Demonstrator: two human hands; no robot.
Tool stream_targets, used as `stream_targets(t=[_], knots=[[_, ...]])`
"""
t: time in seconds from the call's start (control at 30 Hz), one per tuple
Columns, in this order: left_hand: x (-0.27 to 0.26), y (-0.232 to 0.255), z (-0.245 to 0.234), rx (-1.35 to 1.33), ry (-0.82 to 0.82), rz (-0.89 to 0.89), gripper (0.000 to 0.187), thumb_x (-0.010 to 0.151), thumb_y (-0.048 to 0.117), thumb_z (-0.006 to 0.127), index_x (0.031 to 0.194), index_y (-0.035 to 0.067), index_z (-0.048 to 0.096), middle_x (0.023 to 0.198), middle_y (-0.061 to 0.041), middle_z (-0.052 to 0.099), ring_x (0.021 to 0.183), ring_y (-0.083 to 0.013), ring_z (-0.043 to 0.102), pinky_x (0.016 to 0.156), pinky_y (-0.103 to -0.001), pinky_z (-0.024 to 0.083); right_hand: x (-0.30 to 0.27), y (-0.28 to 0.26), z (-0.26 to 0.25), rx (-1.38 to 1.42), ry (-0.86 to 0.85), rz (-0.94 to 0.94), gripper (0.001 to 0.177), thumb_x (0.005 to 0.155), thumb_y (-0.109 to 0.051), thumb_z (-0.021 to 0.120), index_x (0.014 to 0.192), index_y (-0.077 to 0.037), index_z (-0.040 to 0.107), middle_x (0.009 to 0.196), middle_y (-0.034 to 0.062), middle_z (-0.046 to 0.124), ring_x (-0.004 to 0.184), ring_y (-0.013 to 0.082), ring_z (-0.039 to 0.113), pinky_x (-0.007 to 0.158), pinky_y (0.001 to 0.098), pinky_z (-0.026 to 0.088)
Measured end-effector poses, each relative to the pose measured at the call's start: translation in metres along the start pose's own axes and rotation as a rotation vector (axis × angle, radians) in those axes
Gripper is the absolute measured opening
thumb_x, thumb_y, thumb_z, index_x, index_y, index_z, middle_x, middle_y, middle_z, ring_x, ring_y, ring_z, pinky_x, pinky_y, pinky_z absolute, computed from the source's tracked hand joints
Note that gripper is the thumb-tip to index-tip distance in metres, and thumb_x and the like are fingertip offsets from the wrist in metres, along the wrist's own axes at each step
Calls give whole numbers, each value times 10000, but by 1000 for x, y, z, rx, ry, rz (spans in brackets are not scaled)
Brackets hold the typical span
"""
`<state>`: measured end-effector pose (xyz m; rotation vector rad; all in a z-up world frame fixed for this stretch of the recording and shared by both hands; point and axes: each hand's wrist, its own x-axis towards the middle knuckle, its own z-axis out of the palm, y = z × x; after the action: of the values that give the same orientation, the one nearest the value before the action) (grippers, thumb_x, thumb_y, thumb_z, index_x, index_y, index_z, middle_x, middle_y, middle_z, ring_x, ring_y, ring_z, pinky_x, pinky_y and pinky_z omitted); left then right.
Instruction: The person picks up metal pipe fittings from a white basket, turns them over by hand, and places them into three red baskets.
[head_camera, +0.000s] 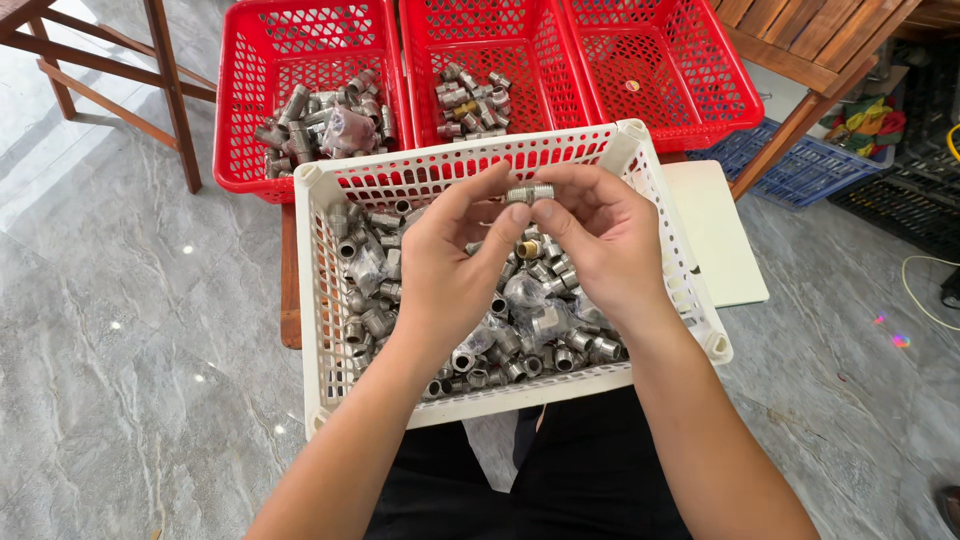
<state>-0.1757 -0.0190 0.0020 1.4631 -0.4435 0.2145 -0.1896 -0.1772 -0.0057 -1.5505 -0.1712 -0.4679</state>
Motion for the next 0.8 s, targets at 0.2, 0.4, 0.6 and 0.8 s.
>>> stream_targets(t=[0.2, 0.4, 0.6, 0.8], knots=[[4, -4, -4, 21, 48, -7, 243, 997, 138, 686, 1219, 41, 704, 1036, -109, 741, 850, -153, 732, 725, -291, 637, 5, -8, 8, 52, -42, 29, 306, 898, -5, 776, 1194, 20, 700, 970, 116, 723, 885, 145, 714, 845, 310, 619], [6, -5, -9, 32, 88, 29, 265, 969, 94, 721, 1229, 46, 706, 1075, -90, 726, 897, -155, 745, 756, -280, 633, 5, 3, 9, 23, -47, 135, 275, 988, -132, 689, 1211, 30, 674, 901, 139, 709, 805, 164, 704, 742, 305, 634], [1, -3, -5, 6, 43, -13, 271, 998, 154, 688, 1246, 44, 690, 1046, -108, 719, 867, -153, 739, 715, -289, 629, -2, -10, 11, 51, -21, 113, 286, 968, -90, 698, 1232, 15, 660, 936, 132, 687, 872, 178, 704, 790, 322, 632], [2, 7, -1, 12, 5, -150, 253, 941, 168, 748, 1168, 60, 726, 961, -85, 760, 826, -133, 742, 650, -249, 609, -3, -11, 13, 84, 13, 121, 291, 970, -92, 693, 1247, -4, 665, 965, 101, 711, 875, 147, 701, 796, 291, 611]])
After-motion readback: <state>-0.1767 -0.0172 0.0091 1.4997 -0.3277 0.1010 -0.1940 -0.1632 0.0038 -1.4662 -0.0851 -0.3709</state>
